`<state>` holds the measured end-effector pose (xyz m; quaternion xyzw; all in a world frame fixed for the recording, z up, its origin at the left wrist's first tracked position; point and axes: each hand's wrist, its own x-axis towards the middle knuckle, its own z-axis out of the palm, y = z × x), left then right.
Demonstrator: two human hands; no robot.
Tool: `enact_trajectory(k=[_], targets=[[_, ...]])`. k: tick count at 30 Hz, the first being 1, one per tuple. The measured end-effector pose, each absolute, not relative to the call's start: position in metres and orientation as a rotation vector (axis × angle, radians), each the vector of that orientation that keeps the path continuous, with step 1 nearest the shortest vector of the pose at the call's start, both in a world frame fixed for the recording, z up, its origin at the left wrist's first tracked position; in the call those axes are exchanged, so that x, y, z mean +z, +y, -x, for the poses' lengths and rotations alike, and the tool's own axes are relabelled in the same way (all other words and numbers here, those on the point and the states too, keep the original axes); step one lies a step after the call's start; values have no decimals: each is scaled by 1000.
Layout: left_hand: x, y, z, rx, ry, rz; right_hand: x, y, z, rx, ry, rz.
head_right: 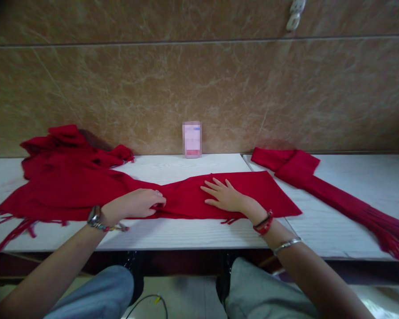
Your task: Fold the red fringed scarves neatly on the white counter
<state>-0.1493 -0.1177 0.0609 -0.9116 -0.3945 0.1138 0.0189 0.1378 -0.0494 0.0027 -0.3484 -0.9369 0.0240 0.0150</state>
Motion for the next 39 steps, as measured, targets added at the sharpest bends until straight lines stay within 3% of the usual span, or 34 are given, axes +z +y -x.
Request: enact_trajectory(k=[18, 21, 25, 39], targets=[[63, -137, 165, 380, -1515, 2824, 12, -51, -135, 176, -2862, 1064], [79, -124, 174, 111, -1573, 2953, 20, -58, -128, 216, -2823, 843], [82, -90, 179, -327, -1684, 2685, 18, -66, -117, 364, -2902, 566], [52, -44, 140, 153, -1911, 2832, 9, -68, -114, 342, -2963, 585]])
